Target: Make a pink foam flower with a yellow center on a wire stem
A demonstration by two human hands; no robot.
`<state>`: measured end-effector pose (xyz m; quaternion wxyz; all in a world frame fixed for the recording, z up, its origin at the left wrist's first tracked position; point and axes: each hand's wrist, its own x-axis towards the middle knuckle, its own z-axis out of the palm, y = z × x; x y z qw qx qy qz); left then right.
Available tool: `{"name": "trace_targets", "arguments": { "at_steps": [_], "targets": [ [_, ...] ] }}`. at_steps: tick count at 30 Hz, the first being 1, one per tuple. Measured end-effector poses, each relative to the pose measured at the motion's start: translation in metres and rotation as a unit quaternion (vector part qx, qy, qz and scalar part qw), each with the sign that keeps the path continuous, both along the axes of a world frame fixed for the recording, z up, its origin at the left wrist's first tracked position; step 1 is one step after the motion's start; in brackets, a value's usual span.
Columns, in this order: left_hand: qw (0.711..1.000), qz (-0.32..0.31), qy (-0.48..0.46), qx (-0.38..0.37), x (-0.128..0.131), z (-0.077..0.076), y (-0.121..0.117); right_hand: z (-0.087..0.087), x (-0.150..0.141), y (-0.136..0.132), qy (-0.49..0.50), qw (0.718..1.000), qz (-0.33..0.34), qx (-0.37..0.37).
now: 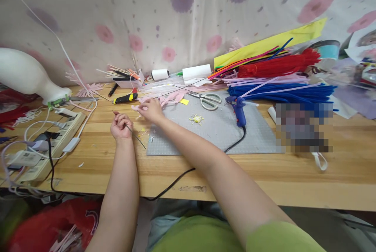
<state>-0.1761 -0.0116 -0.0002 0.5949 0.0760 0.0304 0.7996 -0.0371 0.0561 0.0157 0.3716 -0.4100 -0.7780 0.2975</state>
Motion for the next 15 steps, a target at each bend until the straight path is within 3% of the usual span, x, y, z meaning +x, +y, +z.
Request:
{"name": "trace_targets", "arguments": {
  "at_steps": [3,6,10,13,15],
  "targets": [
    [0.999,-0.005,0.006,-0.048,0.014,0.012,-0.001,0.016,0.012,0.008,0.217,0.964,0.038,-0.149],
    [0.992,-0.045,0.051,-0.104,0.035,0.023,-0.001,0.025,0.039,0.006,0.335,0.919,0.042,-0.205],
    [0.96,-0.119,0.181,-0.178,0.077,0.033,0.001,0.012,0.093,-0.004,0.284,0.933,0.031,-0.22],
    [0.918,-0.152,0.303,-0.206,0.115,0.033,0.001,-0.008,0.128,-0.007,0.22,0.962,-0.012,-0.161],
    [0.886,-0.128,0.384,-0.224,0.138,0.028,0.001,-0.017,0.14,-0.008,0.164,0.98,-0.04,-0.107]
  ]
}}
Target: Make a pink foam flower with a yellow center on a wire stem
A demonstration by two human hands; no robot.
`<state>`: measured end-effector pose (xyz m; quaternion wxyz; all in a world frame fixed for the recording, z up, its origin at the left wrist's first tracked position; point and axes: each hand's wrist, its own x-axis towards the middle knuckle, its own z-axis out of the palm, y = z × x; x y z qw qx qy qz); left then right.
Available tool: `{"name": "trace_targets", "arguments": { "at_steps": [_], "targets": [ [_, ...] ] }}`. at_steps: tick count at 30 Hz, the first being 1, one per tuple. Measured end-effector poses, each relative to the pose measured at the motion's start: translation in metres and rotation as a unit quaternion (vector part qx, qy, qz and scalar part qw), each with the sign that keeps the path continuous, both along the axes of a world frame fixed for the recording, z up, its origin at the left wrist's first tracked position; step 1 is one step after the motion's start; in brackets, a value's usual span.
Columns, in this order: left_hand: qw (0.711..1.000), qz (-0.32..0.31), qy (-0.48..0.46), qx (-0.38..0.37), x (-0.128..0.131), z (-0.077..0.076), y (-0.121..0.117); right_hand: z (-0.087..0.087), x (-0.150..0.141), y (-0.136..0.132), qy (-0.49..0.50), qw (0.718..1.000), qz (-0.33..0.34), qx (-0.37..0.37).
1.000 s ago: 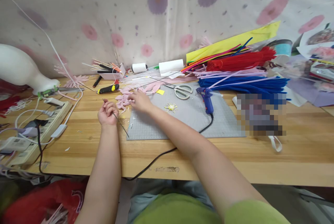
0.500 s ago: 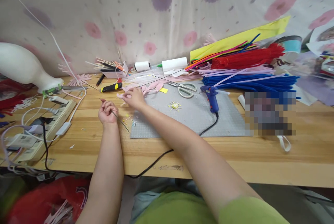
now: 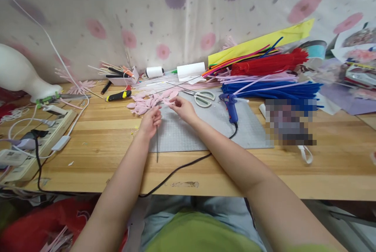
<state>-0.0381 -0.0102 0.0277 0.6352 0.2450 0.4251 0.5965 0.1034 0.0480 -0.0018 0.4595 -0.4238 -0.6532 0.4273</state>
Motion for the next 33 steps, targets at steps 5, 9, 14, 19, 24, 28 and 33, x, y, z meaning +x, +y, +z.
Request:
{"name": "trace_targets", "arguments": {
  "at_steps": [5,9,14,19,24,28,33],
  "targets": [
    [0.984,0.071,0.162,-0.015,0.027,-0.014,0.005,-0.009,0.0,-0.012,-0.101,0.993,0.016,0.052],
    [0.98,0.063,0.185,-0.046,0.021,-0.016,0.006,-0.015,-0.005,-0.019,-0.082,0.995,0.052,0.038],
    [0.988,0.022,0.141,-0.05,0.013,-0.013,0.003,-0.015,-0.004,-0.02,-0.033,0.994,0.101,0.005],
    [0.994,0.069,0.071,-0.035,0.009,-0.012,0.002,-0.002,0.004,-0.022,0.048,0.99,0.125,-0.038],
    [0.999,0.038,0.003,-0.019,0.002,-0.009,0.001,0.01,0.027,-0.016,0.152,0.98,0.071,-0.109],
    [0.999,0.038,-0.011,-0.018,-0.001,-0.008,0.0,0.008,0.031,-0.014,0.063,0.991,0.025,-0.111],
    [1.0,0.03,-0.008,-0.004,-0.003,-0.008,-0.001,0.004,0.01,-0.027,-0.079,0.994,0.062,-0.044]
  ]
}}
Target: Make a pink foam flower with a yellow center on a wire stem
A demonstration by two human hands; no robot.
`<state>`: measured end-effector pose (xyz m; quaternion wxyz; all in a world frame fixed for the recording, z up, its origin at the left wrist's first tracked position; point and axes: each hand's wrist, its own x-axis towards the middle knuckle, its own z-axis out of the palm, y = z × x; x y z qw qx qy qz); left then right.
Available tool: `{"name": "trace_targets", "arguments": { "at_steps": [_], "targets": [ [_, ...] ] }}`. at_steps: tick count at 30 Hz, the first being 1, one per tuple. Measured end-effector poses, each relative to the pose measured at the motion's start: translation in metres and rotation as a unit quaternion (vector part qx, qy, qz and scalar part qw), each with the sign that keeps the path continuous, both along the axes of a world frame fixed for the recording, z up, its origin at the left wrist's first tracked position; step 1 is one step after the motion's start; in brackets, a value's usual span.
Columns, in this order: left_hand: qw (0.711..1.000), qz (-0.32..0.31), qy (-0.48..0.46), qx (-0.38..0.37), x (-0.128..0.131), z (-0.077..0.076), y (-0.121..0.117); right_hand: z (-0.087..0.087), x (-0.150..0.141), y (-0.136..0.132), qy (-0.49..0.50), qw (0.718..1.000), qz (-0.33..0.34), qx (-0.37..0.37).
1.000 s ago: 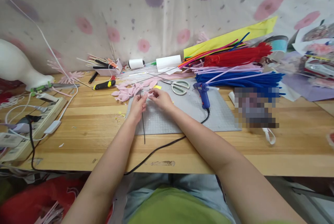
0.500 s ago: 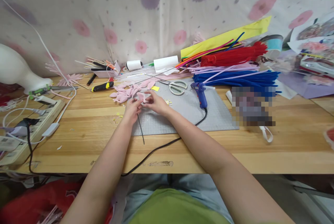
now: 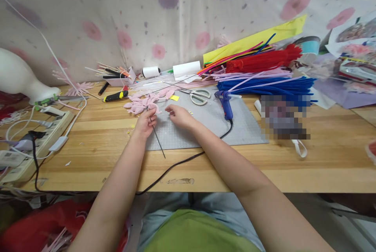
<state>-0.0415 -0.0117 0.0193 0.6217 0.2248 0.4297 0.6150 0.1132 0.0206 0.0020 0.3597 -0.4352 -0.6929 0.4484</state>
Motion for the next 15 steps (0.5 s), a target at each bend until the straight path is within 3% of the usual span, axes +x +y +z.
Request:
{"name": "trace_targets", "arguments": {
  "at_steps": [2,4,6,8,12,15],
  "targets": [
    [1.0,0.009,-0.005,-0.007,-0.002,0.0,0.001,0.003,-0.007,-0.004,0.045,0.997,0.028,-0.058],
    [0.999,0.023,-0.015,-0.022,-0.004,0.001,0.001,0.01,-0.007,-0.004,0.112,0.988,0.009,-0.106],
    [0.999,0.031,-0.021,-0.04,-0.003,0.001,0.001,0.018,0.002,-0.002,0.149,0.982,-0.03,-0.112],
    [0.998,0.028,-0.018,-0.047,-0.001,0.001,0.001,0.027,0.022,-0.001,0.141,0.984,-0.027,-0.105],
    [0.999,0.008,0.001,-0.046,0.006,0.001,-0.003,0.043,0.084,-0.006,0.01,0.987,0.092,-0.132],
    [0.999,0.001,0.001,-0.048,0.01,0.002,-0.004,0.049,0.136,-0.012,-0.156,0.96,0.14,-0.184]
  ]
}}
